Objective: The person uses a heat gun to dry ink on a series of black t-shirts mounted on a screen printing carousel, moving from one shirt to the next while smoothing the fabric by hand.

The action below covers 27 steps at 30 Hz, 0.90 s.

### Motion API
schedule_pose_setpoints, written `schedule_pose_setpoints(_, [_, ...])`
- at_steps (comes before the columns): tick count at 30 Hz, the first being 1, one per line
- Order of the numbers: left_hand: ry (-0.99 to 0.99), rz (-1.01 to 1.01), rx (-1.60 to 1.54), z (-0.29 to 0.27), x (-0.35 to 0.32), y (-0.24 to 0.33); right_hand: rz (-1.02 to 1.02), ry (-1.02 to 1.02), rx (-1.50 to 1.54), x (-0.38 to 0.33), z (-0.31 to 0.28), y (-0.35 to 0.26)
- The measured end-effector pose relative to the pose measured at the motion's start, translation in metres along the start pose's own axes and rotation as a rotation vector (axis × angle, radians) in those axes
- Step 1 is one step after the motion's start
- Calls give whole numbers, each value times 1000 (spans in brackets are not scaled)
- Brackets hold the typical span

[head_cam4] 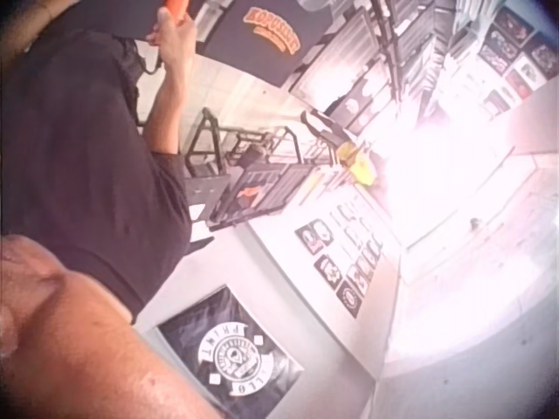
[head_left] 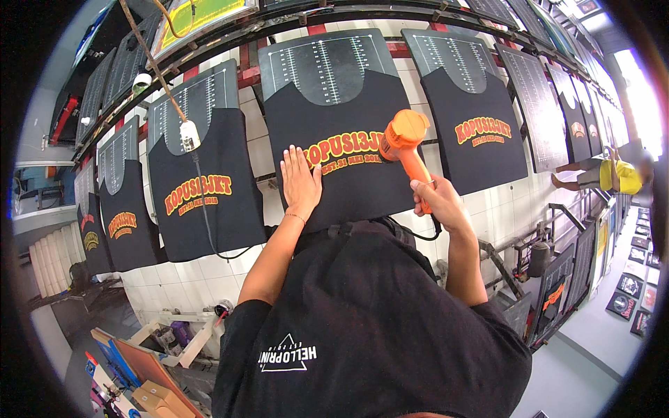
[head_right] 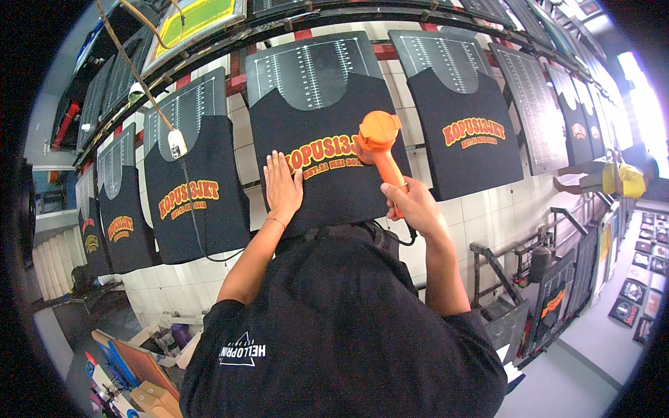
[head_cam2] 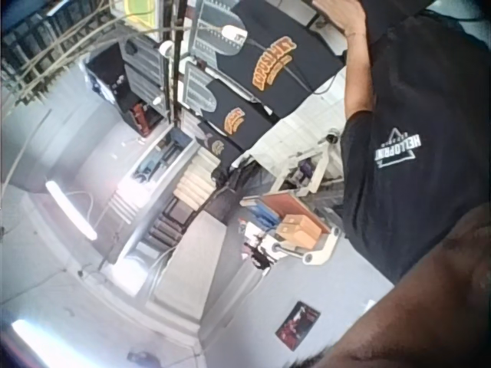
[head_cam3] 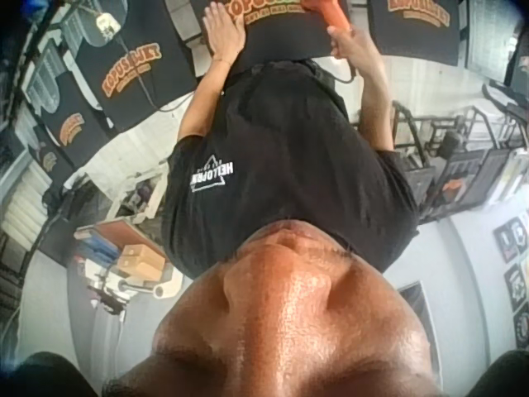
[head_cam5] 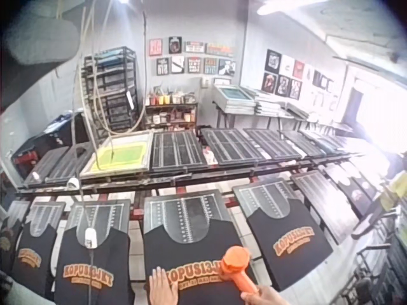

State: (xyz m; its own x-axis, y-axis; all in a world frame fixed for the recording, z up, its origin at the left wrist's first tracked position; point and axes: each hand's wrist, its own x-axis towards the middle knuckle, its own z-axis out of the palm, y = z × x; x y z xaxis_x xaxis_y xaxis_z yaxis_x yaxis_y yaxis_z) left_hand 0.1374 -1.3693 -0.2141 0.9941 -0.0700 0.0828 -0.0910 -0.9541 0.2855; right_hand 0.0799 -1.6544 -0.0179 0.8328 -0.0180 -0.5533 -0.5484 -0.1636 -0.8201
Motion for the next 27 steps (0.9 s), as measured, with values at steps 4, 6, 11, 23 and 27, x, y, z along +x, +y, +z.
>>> schedule_pose_setpoints(4, [-41,38,-33,-6,-10,2,68,-19,127,-3,-4,1])
schedule_pose_setpoints(6, [-68,53,-55,-9,-16,4,50,31,109,-5,5,3])
schedule_pose_setpoints(11, [-117,143,-116,-15,-33,1,50,23,105,1,38,4])
schedule_pose_setpoints(23, [-50,150,-90,-4,-14,-2,31,93,136,7,41,2])
schedule_pose_setpoints(27, [-101,186,-127,-10,-26,5,13,243,136,12,21,8])
